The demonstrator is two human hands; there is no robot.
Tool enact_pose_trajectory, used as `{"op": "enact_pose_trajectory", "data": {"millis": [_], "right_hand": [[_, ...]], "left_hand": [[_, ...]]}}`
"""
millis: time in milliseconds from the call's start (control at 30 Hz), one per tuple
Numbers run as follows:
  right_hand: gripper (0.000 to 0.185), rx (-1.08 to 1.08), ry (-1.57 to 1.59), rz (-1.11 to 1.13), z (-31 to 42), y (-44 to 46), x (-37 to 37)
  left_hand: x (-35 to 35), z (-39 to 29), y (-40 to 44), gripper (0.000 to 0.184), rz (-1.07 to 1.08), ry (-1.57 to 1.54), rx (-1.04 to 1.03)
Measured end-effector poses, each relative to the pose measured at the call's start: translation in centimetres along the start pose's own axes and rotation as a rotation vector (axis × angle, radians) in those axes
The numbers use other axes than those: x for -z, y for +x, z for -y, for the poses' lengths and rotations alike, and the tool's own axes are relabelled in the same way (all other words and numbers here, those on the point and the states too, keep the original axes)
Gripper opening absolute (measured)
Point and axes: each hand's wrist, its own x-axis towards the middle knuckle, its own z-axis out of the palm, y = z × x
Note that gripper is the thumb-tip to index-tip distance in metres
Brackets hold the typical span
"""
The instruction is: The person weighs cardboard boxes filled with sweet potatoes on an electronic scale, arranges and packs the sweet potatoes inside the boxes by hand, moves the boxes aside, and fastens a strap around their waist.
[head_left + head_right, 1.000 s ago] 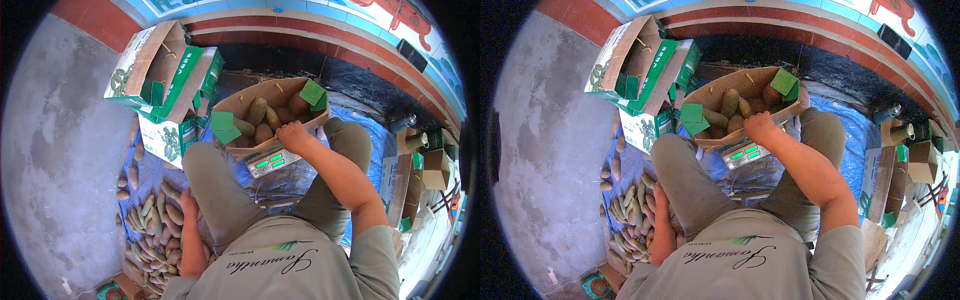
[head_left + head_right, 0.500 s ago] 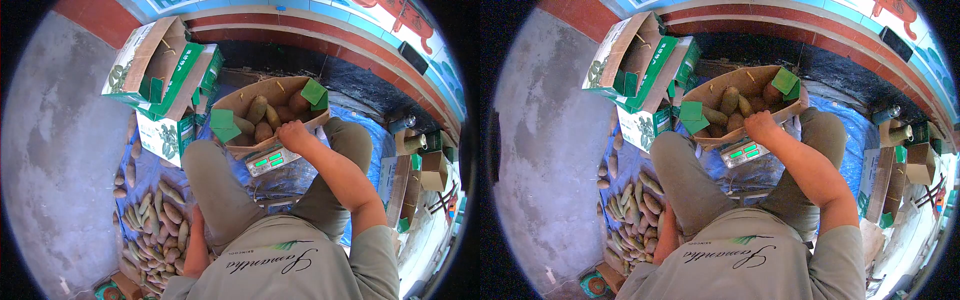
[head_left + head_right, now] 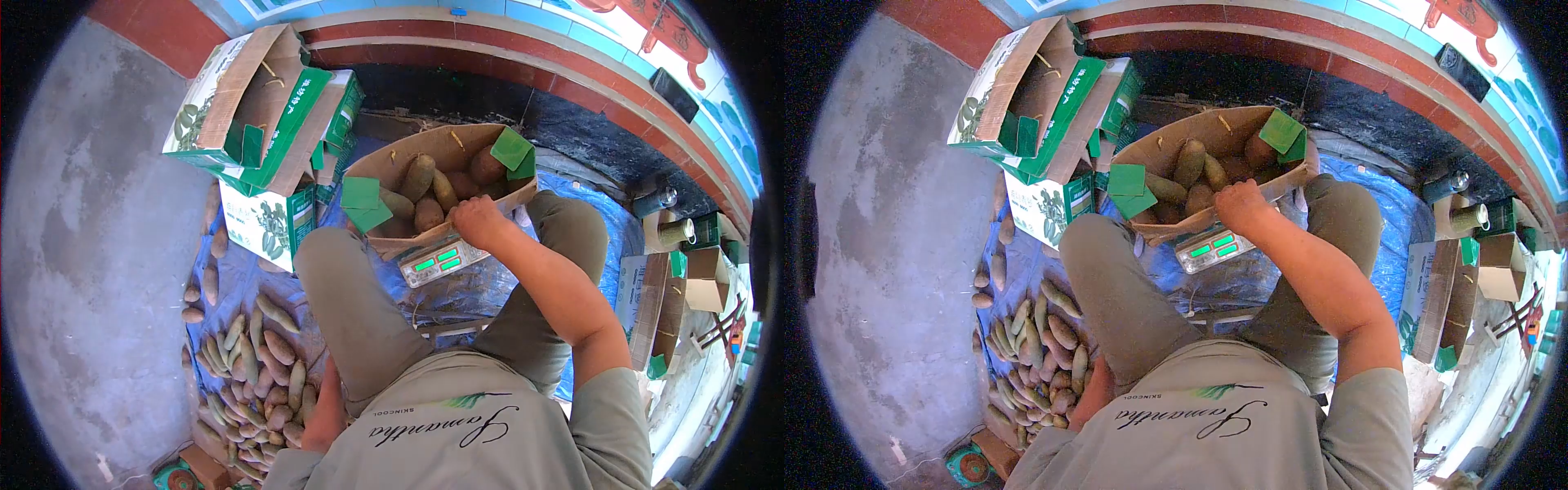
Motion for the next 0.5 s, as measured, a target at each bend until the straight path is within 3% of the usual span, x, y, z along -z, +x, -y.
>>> {"op": "enact_pose_trajectory", "data": {"millis": [500], "right_hand": [[0.012, 0.037, -0.026, -0.090, -0.3, 0.3, -1.1]], "left_hand": [[-1.9, 2.5, -1.4, 0.030, 0.013, 0.086, 0.045]]}}
